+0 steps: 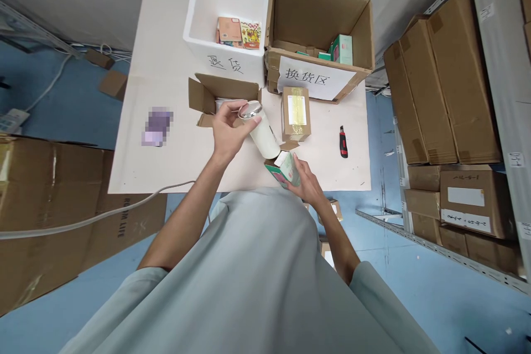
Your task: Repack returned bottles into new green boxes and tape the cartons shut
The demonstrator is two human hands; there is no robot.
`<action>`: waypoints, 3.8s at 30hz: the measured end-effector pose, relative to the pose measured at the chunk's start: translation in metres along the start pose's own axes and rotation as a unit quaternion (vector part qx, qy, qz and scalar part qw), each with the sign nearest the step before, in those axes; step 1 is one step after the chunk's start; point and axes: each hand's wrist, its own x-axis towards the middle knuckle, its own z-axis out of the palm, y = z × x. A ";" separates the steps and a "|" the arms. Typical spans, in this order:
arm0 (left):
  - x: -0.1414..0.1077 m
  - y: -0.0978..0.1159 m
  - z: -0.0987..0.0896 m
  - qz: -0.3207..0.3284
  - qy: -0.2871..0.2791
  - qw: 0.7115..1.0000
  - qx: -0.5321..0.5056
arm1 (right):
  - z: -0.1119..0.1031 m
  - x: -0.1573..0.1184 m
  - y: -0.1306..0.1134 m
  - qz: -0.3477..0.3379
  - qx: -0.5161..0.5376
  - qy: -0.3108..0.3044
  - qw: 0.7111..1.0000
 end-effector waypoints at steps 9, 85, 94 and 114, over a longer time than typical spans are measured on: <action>-0.009 0.012 -0.003 0.104 -0.031 0.990 0.095 | 0.005 0.010 0.001 -0.028 -0.031 0.030 0.999; -0.033 0.016 0.016 0.005 -0.101 0.995 0.021 | 0.015 0.059 -0.037 -0.018 0.145 0.130 0.981; -0.029 0.019 0.004 -0.007 -0.161 0.984 0.074 | 0.023 0.058 -0.042 -0.014 0.219 0.167 0.961; -0.052 -0.052 -0.021 -0.363 -0.349 0.856 -0.119 | 0.017 0.074 -0.046 0.128 0.500 0.132 0.846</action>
